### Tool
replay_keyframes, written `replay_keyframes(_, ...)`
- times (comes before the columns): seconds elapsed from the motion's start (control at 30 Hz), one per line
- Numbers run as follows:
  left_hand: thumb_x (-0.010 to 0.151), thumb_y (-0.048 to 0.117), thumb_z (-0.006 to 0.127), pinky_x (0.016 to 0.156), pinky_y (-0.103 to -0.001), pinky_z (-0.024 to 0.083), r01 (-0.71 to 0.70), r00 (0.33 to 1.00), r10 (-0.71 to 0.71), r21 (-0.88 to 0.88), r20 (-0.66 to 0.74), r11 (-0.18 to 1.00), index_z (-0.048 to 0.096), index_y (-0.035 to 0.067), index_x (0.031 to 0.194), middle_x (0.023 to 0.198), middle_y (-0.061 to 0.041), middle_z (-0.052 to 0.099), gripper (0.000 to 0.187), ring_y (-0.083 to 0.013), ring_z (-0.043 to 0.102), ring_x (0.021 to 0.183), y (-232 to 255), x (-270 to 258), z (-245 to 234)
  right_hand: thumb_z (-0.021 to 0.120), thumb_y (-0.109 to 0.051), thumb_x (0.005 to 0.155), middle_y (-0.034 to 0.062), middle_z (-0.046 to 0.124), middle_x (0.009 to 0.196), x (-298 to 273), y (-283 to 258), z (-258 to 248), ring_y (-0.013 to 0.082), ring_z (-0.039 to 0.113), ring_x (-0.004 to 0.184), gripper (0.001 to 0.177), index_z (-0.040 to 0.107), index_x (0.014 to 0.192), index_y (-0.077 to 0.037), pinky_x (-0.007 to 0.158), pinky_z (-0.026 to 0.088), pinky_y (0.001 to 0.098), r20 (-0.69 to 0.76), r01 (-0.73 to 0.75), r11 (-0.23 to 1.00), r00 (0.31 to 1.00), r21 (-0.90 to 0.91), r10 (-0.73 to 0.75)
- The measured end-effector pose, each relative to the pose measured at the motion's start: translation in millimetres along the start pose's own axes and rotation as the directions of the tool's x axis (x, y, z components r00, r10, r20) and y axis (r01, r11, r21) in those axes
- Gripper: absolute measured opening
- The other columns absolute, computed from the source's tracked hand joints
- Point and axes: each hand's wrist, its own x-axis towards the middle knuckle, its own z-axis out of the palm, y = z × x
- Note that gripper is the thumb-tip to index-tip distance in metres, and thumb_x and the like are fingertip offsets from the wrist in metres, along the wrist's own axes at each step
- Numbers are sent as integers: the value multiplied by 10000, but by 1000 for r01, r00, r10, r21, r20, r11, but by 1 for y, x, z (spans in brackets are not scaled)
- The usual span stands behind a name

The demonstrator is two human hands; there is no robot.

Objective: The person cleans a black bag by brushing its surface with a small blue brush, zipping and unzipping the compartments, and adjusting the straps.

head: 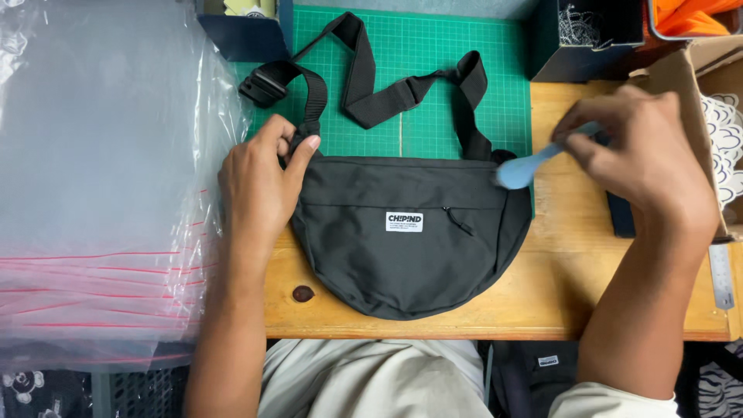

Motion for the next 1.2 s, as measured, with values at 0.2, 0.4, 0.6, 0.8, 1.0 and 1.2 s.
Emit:
replay_keyframes(0.2,1009,486,690,641,-546,437,-56,996,57,18,-67,998,616,136,1017,882,-39,715,358,-421,663,790,0,0,5,667,-83,1004,77,697,989,12,-37,11,204,593,960,80,738,985,-53,803,394,352,-106,126,892,990,434,-88)
replay_keyframes(0.4,696,604,925,660,-503,464,-23,997,17,78,77,997,616,169,1154,912,-18,695,704,-349,663,821,4,1,-1,705,-87,948,68,738,948,22,-27,19,260,642,925,47,744,944,-60,881,458,393,56,308,880,935,361,-350)
replay_keyframes(0.6,700,373,994,825,-485,526,-193,978,194,19,-77,981,521,138,1396,1193,-93,524,874,-287,607,1104,22,-5,-13,630,-61,965,72,668,917,5,-2,1,249,486,966,89,708,930,-38,845,373,397,-247,178,948,962,265,-112)
replay_keyframes(0.8,751,425,927,941,-528,426,-311,948,317,114,-42,944,588,89,1415,1268,-153,543,818,-398,509,1096,13,-4,-1,657,-65,918,-10,772,887,18,-18,13,207,601,893,108,749,868,-91,834,463,355,156,236,900,938,367,-309)
replay_keyframes(1.0,755,420,931,936,-527,432,-293,953,298,91,-54,952,568,95,1418,1264,-133,562,822,-395,528,1124,15,-6,-3,647,-37,911,54,697,899,9,-11,3,254,516,899,78,694,858,-70,795,411,399,-105,213,960,975,182,-197)
replay_keyframes(1.2,763,373,923,970,-540,422,-285,958,287,56,-24,957,540,96,1426,1309,-146,572,814,-402,524,1170,16,-5,-2,675,-145,1012,87,682,917,17,-20,15,299,595,916,118,740,958,-62,809,430,416,27,263,930,960,258,-279)
